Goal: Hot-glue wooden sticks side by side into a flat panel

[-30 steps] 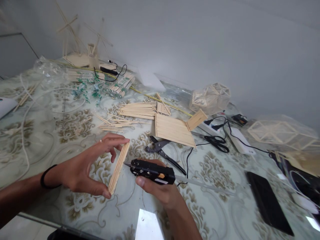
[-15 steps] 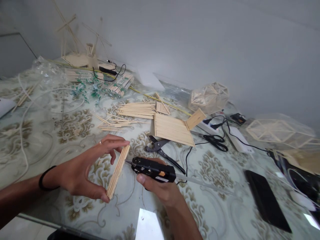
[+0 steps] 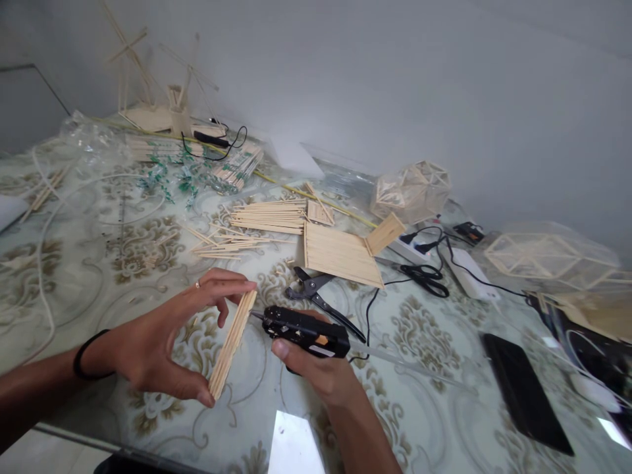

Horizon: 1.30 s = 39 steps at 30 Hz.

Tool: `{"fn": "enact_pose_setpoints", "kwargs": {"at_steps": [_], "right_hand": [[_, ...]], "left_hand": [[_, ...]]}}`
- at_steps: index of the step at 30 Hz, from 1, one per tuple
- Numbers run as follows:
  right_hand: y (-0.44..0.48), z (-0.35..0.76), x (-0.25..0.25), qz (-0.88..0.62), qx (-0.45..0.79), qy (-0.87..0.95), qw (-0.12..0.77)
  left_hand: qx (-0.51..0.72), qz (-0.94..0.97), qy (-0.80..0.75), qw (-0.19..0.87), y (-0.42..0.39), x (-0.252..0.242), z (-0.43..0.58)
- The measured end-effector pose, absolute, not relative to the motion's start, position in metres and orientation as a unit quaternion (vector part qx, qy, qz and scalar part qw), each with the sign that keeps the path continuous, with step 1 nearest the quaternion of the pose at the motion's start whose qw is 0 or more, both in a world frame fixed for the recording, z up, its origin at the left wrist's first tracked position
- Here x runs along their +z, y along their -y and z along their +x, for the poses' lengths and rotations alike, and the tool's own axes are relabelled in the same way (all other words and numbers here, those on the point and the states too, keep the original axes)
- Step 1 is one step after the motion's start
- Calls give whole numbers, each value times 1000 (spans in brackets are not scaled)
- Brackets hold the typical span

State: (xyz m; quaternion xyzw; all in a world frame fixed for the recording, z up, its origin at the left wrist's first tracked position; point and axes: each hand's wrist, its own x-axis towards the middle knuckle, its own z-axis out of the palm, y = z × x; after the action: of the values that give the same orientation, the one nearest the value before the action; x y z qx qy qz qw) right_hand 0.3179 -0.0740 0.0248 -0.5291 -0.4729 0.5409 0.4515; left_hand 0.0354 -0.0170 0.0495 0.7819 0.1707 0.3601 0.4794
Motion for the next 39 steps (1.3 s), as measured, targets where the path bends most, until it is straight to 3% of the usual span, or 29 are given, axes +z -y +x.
{"fn": "enact_pose_setpoints", "kwargs": {"at_steps": [39], "right_hand": [[71,317,13,-545,529,429,489]], "left_hand": [[345,789,-160,483,16,54,36]]}}
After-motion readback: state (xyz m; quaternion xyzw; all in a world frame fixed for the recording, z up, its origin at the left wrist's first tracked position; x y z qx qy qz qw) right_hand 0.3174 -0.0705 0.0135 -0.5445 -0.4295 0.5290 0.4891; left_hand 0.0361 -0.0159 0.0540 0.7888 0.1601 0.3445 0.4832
